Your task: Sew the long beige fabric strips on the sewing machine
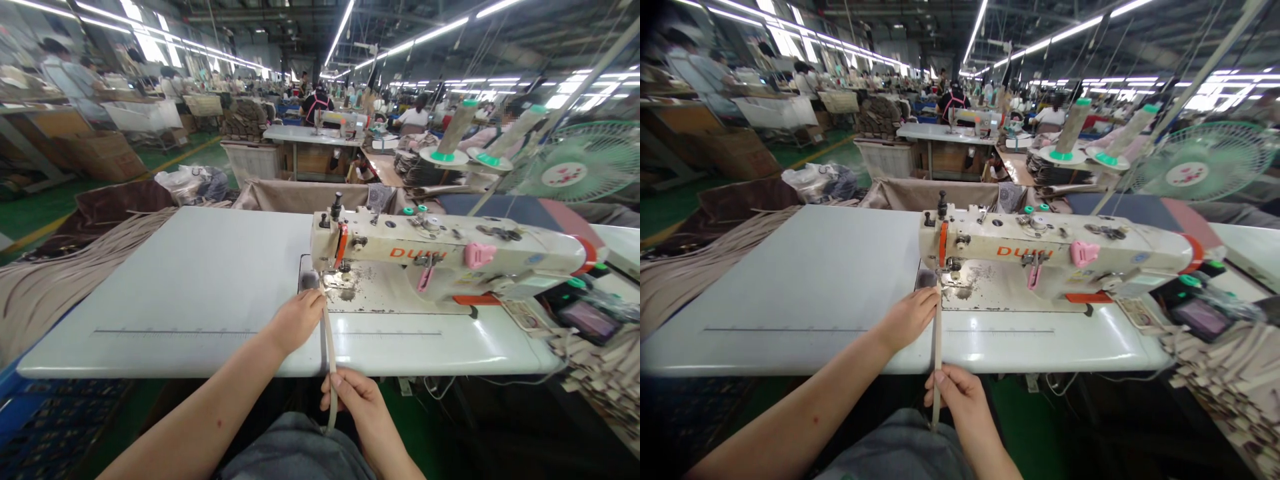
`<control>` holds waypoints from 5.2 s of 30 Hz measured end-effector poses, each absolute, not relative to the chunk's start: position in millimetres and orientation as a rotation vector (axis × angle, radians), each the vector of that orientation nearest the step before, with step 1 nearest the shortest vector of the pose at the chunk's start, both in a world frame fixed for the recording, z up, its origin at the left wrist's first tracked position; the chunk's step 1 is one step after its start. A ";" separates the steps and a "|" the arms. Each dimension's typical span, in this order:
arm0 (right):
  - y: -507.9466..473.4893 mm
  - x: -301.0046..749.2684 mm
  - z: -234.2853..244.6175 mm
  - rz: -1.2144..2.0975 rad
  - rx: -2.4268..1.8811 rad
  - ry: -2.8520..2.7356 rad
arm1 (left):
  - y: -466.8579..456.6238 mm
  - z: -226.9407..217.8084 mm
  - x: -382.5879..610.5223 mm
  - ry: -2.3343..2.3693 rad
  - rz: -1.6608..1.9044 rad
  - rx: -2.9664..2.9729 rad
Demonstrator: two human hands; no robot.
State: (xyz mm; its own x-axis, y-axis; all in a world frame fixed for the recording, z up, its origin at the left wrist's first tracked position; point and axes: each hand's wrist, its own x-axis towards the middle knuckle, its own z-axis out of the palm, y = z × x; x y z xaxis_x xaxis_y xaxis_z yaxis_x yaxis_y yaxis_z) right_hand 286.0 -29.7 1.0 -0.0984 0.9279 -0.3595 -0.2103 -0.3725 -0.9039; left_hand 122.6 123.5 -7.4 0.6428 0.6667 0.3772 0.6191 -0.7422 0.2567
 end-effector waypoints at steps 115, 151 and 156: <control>-32.9 282.7 3.1 1.640 -1.271 -0.824 | 125.5 -11.5 123.9 1.034 0.701 2.929; -30.0 281.6 11.2 1.566 -1.318 -0.843 | 123.3 -8.4 121.2 1.069 0.686 2.841; -30.2 281.7 9.8 1.568 -1.314 -0.855 | 123.3 -9.8 121.9 1.046 0.615 2.931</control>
State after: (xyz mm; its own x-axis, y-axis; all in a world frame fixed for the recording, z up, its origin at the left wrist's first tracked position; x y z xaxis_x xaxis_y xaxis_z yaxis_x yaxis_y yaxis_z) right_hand 281.7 -30.2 9.8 -0.0400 0.9307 -0.3637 -0.1982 -0.3641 -0.9100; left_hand 121.9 123.3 -9.8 0.7075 0.6033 0.3681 0.6149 -0.7822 0.0999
